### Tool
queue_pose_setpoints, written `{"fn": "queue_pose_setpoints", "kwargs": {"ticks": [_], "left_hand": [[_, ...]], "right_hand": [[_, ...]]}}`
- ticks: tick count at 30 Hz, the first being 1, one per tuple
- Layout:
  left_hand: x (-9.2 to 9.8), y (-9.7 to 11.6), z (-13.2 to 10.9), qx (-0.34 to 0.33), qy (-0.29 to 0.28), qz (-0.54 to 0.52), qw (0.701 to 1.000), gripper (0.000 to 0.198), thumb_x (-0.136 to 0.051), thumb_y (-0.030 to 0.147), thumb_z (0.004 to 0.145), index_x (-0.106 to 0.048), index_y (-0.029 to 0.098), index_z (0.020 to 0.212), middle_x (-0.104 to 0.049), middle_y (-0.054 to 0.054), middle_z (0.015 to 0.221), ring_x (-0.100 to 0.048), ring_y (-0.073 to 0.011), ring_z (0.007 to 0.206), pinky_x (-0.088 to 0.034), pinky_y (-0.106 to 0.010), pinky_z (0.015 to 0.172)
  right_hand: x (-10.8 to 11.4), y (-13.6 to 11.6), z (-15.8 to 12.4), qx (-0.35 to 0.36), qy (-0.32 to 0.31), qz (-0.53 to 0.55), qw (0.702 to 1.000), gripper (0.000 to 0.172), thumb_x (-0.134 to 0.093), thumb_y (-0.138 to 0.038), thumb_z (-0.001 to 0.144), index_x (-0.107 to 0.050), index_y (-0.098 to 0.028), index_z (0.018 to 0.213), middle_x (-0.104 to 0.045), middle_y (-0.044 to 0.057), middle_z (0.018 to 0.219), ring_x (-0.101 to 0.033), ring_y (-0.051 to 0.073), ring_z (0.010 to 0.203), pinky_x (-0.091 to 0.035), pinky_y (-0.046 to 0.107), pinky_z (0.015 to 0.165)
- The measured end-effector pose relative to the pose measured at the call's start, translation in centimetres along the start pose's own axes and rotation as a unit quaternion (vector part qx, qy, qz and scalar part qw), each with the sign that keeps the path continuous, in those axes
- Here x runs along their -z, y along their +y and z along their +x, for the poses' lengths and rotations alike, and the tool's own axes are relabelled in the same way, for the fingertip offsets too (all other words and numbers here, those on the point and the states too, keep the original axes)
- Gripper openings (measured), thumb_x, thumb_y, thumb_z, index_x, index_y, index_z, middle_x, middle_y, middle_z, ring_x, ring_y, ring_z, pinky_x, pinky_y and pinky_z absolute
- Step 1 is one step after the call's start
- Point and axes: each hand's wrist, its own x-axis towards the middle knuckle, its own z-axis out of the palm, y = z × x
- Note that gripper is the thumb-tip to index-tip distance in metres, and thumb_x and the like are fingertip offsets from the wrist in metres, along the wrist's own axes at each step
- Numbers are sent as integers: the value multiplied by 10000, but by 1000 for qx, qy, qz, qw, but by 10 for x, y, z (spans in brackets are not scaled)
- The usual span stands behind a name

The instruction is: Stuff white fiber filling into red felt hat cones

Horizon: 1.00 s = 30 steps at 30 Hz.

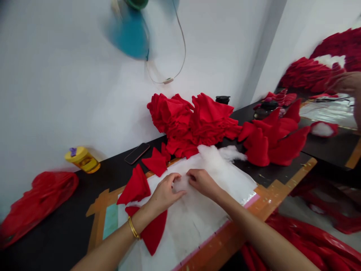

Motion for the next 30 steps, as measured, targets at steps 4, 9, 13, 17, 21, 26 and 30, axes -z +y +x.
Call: {"fn": "queue_pose_setpoints", "kwargs": {"ticks": [4,9,13,17,21,26,30], "left_hand": [[-4,2,1,7,14,9,1000,210,-589,84,777,-622,188,956,-691,-40,968,-632,-191,910,-483,-320,861],[7,-8,-6,33,19,20,999,82,-588,149,810,-653,175,853,-691,-51,863,-626,-200,796,-495,-333,784],[6,-3,-13,29,14,28,999,490,-716,338,763,-585,203,1216,-644,-107,1223,-593,-270,1088,-464,-408,959],[-10,11,-7,88,1,13,996,586,-715,287,734,-524,190,1279,-657,-128,1204,-600,-293,1109,-459,-401,954],[-9,7,1,121,22,-12,992,211,-586,179,784,-644,186,986,-700,-43,873,-636,-206,819,-473,-301,774],[5,-5,-2,145,51,-25,988,115,-590,273,804,-648,175,823,-592,27,646,-491,-138,574,-387,-252,586],[3,0,-3,144,55,-47,987,108,-555,211,797,-654,176,818,-577,41,635,-474,-123,566,-368,-234,573]], "right_hand": [[2,2,2,-59,2,64,996,206,-473,-154,730,-649,-181,835,-590,-41,554,-519,122,439,-376,210,427],[17,15,1,-99,42,100,989,119,-512,-251,754,-609,-185,777,-533,-50,528,-488,113,426,-359,214,415],[14,15,2,-103,42,138,984,118,-537,-302,750,-585,-195,755,-507,-65,504,-472,110,413,-367,221,422],[3,4,5,-93,11,188,978,144,-515,-325,745,-579,-197,767,-517,-63,522,-477,109,433,-388,219,424],[10,8,4,-90,32,194,976,170,-529,-353,756,-587,-195,777,-505,-64,550,-474,103,464,-397,219,461],[16,15,-4,-96,57,171,979,217,-578,-392,783,-627,-185,826,-535,-46,591,-502,116,487,-406,238,495],[1,2,-7,-18,2,62,998,123,-589,-279,794,-655,-190,848,-632,-17,671,-569,139,574,-413,236,546]]}}
